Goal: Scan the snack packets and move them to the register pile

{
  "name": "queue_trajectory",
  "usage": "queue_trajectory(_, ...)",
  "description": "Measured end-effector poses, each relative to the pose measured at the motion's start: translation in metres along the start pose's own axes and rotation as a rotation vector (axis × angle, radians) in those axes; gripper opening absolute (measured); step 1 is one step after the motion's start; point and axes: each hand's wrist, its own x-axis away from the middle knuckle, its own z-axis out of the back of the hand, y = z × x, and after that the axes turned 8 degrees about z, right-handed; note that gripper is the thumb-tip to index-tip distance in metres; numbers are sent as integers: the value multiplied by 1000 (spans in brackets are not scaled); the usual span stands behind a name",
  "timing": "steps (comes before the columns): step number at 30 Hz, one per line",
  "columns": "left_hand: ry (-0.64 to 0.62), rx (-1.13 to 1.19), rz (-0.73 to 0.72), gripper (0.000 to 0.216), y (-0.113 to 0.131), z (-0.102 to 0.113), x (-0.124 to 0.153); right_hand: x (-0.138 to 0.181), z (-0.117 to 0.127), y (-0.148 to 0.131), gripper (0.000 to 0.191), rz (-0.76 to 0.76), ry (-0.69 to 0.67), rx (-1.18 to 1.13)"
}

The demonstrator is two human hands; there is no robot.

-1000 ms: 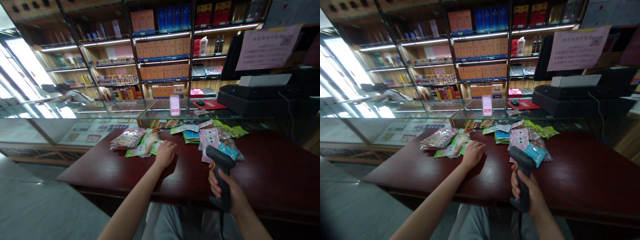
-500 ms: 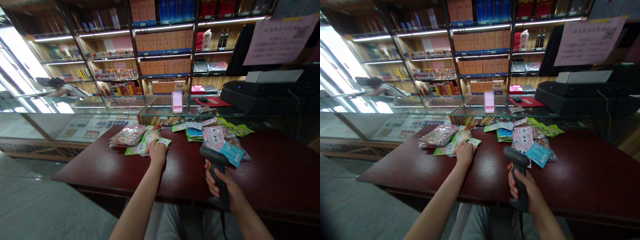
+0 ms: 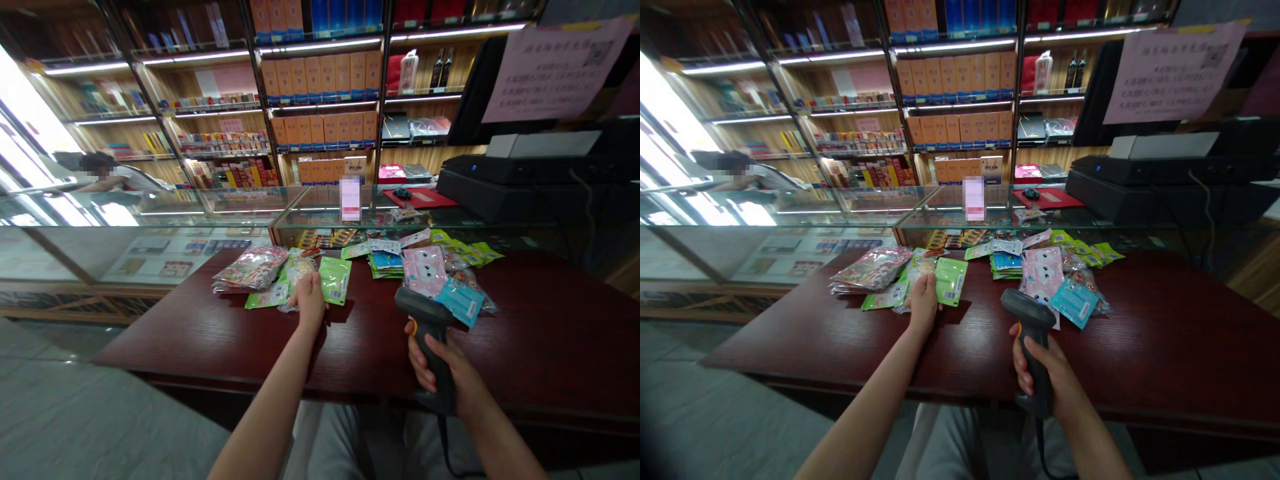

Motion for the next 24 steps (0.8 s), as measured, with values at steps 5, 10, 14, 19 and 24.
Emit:
queue_trajectory(5,-271,355,127,47,0,-6,3,1,-10,-5,40,-72,55,151)
queue_trajectory(10,-309,395,174,52,3,-5,7,8,-25,1,50,-142,127,500)
queue_trajectory(14,-309,387,183,49,3,-5,9,10,-37,10,45,-104,151,626)
queue_trajectory(19,-288,365,124,40,-1,-6,8,8,-47,12,44,-68,170,633)
queue_trajectory(24,-185,256,61,31,-7,-9,3,8,-49,11,43,-64,148,619)
